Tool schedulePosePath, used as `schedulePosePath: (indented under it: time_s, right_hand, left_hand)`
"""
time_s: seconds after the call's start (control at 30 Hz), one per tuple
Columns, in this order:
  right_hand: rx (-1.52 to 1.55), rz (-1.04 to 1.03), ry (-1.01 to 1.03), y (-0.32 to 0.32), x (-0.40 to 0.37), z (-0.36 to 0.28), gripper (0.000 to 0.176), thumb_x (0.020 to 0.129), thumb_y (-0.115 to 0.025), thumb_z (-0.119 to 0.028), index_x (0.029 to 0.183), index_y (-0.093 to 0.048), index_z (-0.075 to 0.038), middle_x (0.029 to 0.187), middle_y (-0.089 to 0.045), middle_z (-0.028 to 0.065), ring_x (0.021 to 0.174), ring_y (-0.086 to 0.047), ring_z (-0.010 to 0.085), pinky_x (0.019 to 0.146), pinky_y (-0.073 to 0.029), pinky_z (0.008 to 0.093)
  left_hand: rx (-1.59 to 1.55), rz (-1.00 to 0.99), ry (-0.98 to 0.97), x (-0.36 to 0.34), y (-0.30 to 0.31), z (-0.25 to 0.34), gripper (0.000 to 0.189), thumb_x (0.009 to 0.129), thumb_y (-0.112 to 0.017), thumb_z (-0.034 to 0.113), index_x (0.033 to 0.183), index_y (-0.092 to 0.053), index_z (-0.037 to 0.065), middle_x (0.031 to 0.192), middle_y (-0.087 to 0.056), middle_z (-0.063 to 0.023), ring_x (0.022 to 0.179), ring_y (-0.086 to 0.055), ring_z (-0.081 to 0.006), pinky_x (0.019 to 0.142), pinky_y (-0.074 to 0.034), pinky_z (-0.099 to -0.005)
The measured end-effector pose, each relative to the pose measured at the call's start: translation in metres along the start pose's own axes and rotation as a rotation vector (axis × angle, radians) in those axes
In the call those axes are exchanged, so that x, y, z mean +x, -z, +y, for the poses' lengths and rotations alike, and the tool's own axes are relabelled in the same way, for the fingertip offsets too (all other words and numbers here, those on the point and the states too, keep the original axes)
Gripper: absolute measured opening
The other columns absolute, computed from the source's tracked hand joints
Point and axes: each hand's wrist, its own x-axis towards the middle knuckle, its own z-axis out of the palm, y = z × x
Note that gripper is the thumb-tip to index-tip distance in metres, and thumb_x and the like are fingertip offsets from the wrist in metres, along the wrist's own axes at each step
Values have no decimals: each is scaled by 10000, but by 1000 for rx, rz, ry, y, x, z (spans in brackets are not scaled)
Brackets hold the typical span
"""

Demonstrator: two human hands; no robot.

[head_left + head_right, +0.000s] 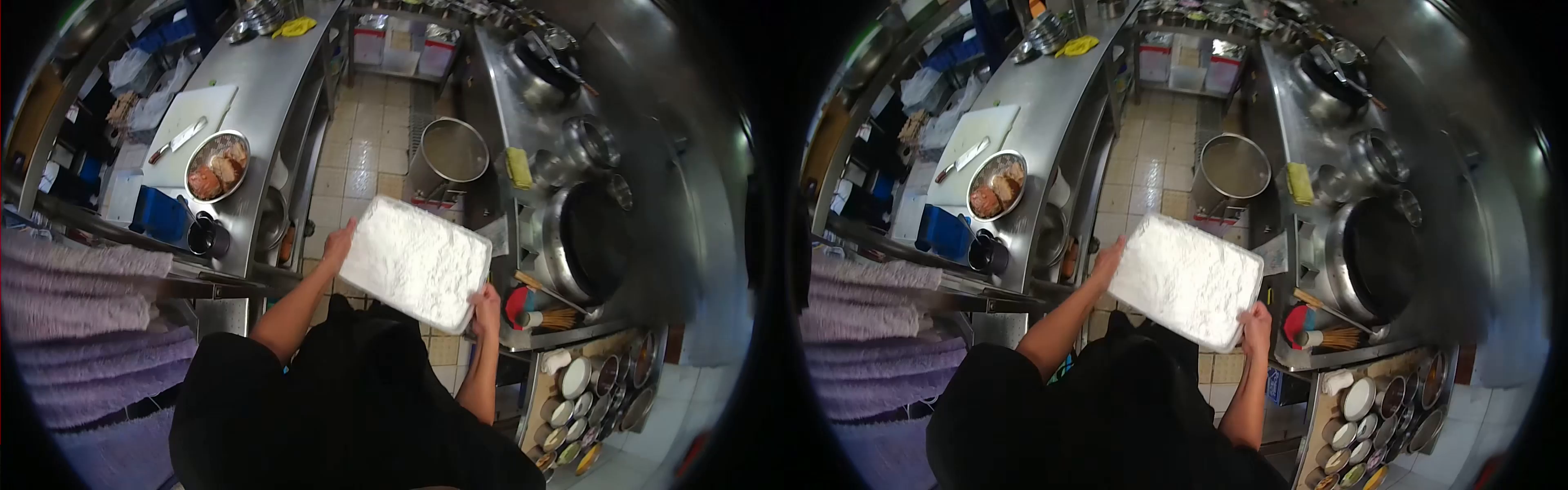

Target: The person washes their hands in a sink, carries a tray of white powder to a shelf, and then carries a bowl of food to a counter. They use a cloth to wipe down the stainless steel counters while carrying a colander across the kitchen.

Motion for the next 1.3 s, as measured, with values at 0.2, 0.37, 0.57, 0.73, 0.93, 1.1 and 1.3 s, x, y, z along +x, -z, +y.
schedulePosePath:
  time_s: [0.2, 0.37, 0.57, 0.73, 0.93, 1.1, 1.3]
  right_hand:
    - [-92, -148, -77, -65, 143, -7, 128, 656, -504, 36, 649, -427, -67, 610, -410, -41, 551, -385, 68, 490, -305, 229]
    - [-334, -315, -25, -123, 252, -16, 97, 635, -537, -15, 674, -455, -48, 624, -398, -20, 575, -388, 93, 529, -344, 253]
    - [-380, -423, -27, -180, 339, 11, 106, 630, -547, -20, 728, -508, -8, 644, -423, -10, 600, -408, 104, 562, -368, 253]
    - [-244, -426, -152, -223, 380, 26, 117, 628, -558, -13, 736, -515, 1, 646, -447, -8, 606, -412, 93, 557, -360, 239]
    - [-256, -379, -141, -284, 419, 23, 94, 646, -530, 29, 714, -497, -28, 658, -450, -39, 585, -391, 71, 525, -325, 222]
    - [-243, -438, -160, -326, 472, 36, 175, 667, -502, 81, 690, -455, -86, 660, -420, -57, 575, -374, 47, 520, -305, 191]
    - [-381, -479, -115, -413, 550, 47, 163, 608, -534, 30, 764, -519, -17, 675, -454, -17, 625, -432, 97, 574, -369, 238]
  left_hand:
    - [167, 220, 25, 100, 9, 1, 726, 855, -415, 636, 914, -640, -51, 952, -630, -210, 875, -582, -302, 830, -414, -381]
    - [147, 328, 90, 133, 6, 40, 688, 856, -489, 591, 1004, -630, -67, 983, -634, -166, 918, -586, -240, 821, -430, -356]
    - [-41, 219, 287, 212, 26, 39, 706, 903, -420, 561, 1127, -555, -95, 1027, -631, -152, 935, -604, -226, 818, -457, -342]
    - [-28, 345, 312, 274, 35, 44, 648, 885, -469, 548, 1059, -595, -63, 963, -639, -136, 856, -604, -212, 770, -467, -343]
    - [173, 441, 355, 361, 57, 21, 623, 859, -494, 541, 935, -625, -63, 974, -627, -219, 932, -587, -334, 833, -424, -400]
    - [34, 478, 409, 409, 66, 39, 560, 827, -575, 513, 903, -631, -39, 926, -631, -203, 870, -590, -311, 797, -435, -395]
    - [-137, 539, 398, 506, 108, 18, 455, 790, -676, 444, 811, -627, -8, 797, -627, -116, 716, -563, -217, 660, -457, -373]
